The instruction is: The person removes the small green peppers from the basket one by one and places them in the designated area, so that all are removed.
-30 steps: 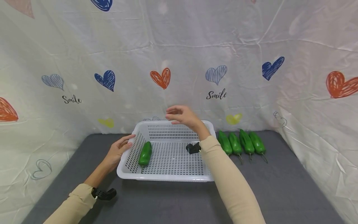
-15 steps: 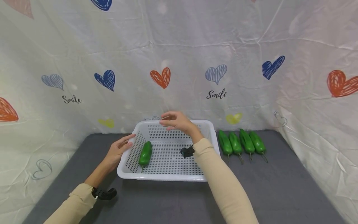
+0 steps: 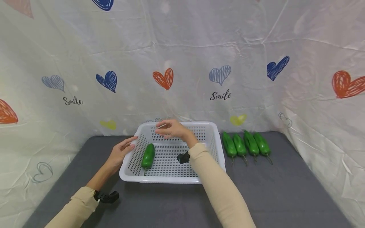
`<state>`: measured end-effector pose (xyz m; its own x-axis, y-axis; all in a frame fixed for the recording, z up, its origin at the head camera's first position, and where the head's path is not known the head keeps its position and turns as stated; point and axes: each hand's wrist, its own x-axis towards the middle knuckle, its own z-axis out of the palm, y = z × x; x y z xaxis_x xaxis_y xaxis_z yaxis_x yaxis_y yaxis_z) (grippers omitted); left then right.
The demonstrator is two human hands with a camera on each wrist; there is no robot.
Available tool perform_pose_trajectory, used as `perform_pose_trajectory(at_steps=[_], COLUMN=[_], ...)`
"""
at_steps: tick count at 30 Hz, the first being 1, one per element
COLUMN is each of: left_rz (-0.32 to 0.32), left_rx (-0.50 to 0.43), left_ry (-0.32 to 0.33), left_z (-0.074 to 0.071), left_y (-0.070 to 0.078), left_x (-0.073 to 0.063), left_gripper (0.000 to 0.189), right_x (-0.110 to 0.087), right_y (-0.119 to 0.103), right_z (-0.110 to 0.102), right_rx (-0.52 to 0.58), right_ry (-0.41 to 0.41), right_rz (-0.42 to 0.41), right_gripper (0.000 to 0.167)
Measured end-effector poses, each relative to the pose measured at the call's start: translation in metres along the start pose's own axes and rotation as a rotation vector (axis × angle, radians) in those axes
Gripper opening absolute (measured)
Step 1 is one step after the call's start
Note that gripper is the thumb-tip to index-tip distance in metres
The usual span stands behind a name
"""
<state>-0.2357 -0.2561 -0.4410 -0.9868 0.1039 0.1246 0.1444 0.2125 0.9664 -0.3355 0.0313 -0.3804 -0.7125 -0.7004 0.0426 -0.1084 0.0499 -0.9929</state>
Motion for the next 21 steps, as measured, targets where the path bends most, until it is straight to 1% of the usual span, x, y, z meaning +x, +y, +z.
perform_pose_trajectory(at_steps=[3,8,12,17,21], left_rz=[0.003,0.013,0.01,-0.003,-0.015], left_rx=[-0.004,-0.011,-0.015,-0.02,-0.022], left_ry=[0.004,0.006,0.01,0.016,0.017], left_z=[0.0,0.001,0.0,0.0,0.002], left_y=[0.0,0.0,-0.001,-0.003,-0.002], left_x=[0.0,-0.001,0.0,0.001,0.0], left_gripper=[0.049,0.049,0.049,0.048,0.048], right_x=[0.004,0.005,0.006,0.01,0.013], right_y=[0.005,0.006,0.009,0.018,0.025], right_z=[0.005,0.014,0.018,0.023,0.027], right_rx=[-0.009,-0.023,-0.023,-0.08,-0.136], right_ry=[-0.01,-0.027,-0.029,-0.017,-0.027], right_rz=[0.017,0.043,0.079,0.111,0.143], right_gripper=[0.05,0.053,0.053,0.056,0.06])
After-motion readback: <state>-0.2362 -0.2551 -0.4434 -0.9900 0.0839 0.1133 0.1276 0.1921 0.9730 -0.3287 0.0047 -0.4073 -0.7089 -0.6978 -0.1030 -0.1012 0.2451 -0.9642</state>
